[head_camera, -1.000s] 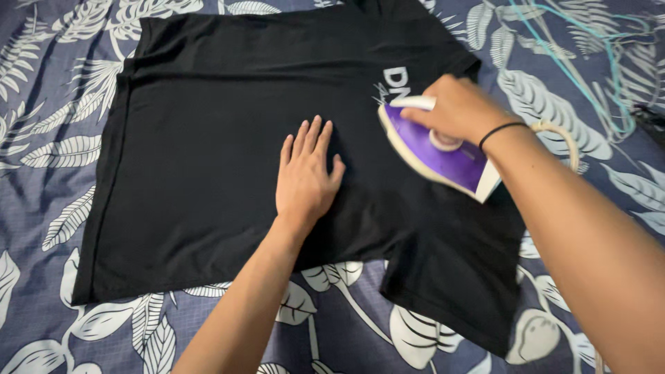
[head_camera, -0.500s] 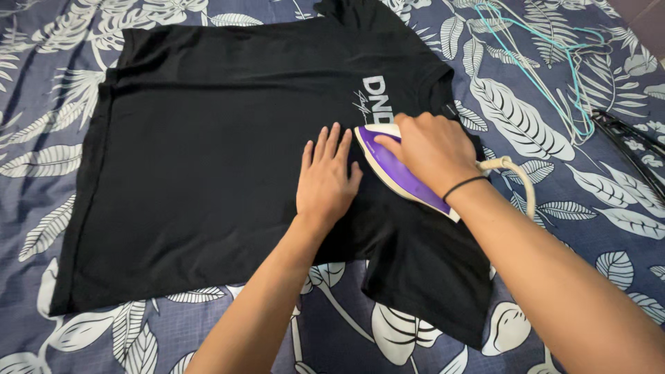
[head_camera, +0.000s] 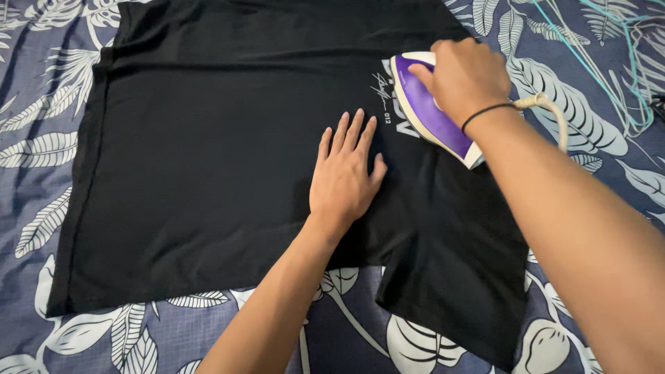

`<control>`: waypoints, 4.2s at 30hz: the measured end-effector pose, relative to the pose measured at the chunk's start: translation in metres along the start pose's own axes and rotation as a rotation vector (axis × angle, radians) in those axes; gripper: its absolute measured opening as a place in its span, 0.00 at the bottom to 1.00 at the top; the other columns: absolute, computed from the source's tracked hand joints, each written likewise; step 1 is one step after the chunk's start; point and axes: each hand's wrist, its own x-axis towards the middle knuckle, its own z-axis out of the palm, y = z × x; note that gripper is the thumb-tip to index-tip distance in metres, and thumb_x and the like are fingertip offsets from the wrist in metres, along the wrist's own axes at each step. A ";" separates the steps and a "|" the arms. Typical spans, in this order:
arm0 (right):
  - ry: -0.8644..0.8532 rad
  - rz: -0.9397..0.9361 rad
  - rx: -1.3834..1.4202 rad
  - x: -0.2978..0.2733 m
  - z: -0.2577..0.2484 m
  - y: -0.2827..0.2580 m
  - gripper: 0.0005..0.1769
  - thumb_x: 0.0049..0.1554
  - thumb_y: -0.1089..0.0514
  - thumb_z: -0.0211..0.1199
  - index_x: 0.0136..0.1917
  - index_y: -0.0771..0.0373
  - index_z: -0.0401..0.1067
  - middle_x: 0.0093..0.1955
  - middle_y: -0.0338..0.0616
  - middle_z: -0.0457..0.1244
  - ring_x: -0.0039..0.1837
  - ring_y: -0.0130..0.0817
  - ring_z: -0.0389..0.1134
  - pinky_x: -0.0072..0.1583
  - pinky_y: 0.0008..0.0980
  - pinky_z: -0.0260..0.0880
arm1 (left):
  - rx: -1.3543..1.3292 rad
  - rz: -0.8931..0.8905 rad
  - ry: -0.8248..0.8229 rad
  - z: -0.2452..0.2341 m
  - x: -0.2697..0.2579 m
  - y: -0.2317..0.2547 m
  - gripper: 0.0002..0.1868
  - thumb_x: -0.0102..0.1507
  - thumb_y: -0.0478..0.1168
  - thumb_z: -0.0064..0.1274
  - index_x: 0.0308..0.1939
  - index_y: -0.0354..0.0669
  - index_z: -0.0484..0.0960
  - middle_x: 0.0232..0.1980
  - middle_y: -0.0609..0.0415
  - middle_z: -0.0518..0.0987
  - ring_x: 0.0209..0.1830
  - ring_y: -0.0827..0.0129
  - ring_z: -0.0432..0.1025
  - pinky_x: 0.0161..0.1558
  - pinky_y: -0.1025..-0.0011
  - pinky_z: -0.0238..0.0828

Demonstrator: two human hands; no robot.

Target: The person irons a black t-shirt laid on a bed with a purple and white iron. They repeatedly smooth the fabric, adjust the shirt's position, and continue ironing different sections until the end of the clip.

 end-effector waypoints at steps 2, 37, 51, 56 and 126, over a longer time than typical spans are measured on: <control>-0.036 0.006 0.096 0.002 -0.001 0.008 0.24 0.59 0.36 0.68 0.47 0.61 0.81 0.39 0.61 0.70 0.44 0.60 0.72 0.47 0.52 0.72 | -0.003 0.000 -0.001 -0.002 0.000 0.000 0.33 0.66 0.48 0.47 0.74 0.41 0.66 0.78 0.46 0.62 0.81 0.55 0.52 0.77 0.52 0.44; 0.361 0.131 0.795 -0.077 -0.016 0.251 0.11 0.76 0.66 0.56 0.60 0.77 0.57 0.54 0.54 0.68 0.55 0.33 0.74 0.57 0.30 0.75 | 0.001 -0.007 0.000 -0.007 -0.001 0.005 0.32 0.65 0.47 0.47 0.73 0.42 0.67 0.77 0.46 0.63 0.79 0.55 0.53 0.76 0.54 0.45; 0.393 0.211 0.959 -0.087 0.011 0.235 0.11 0.77 0.66 0.57 0.62 0.73 0.56 0.52 0.48 0.68 0.52 0.29 0.73 0.56 0.25 0.74 | -0.016 -0.007 0.032 -0.005 -0.001 0.003 0.32 0.65 0.48 0.48 0.72 0.42 0.68 0.77 0.46 0.64 0.79 0.56 0.54 0.76 0.54 0.46; 0.359 0.310 1.009 -0.083 0.024 0.253 0.14 0.74 0.63 0.60 0.62 0.71 0.57 0.51 0.44 0.68 0.54 0.28 0.73 0.57 0.25 0.75 | -0.012 -0.007 0.042 -0.003 -0.001 0.001 0.32 0.64 0.47 0.49 0.72 0.42 0.68 0.77 0.46 0.64 0.79 0.56 0.54 0.76 0.53 0.46; 0.080 0.964 1.328 -0.338 0.008 0.034 0.22 0.70 0.49 0.58 0.68 0.68 0.74 0.48 0.41 0.66 0.42 0.25 0.60 0.44 0.27 0.61 | 0.287 -0.782 0.134 -0.239 -0.198 -0.207 0.21 0.70 0.55 0.48 0.50 0.40 0.82 0.40 0.36 0.83 0.42 0.37 0.77 0.42 0.46 0.71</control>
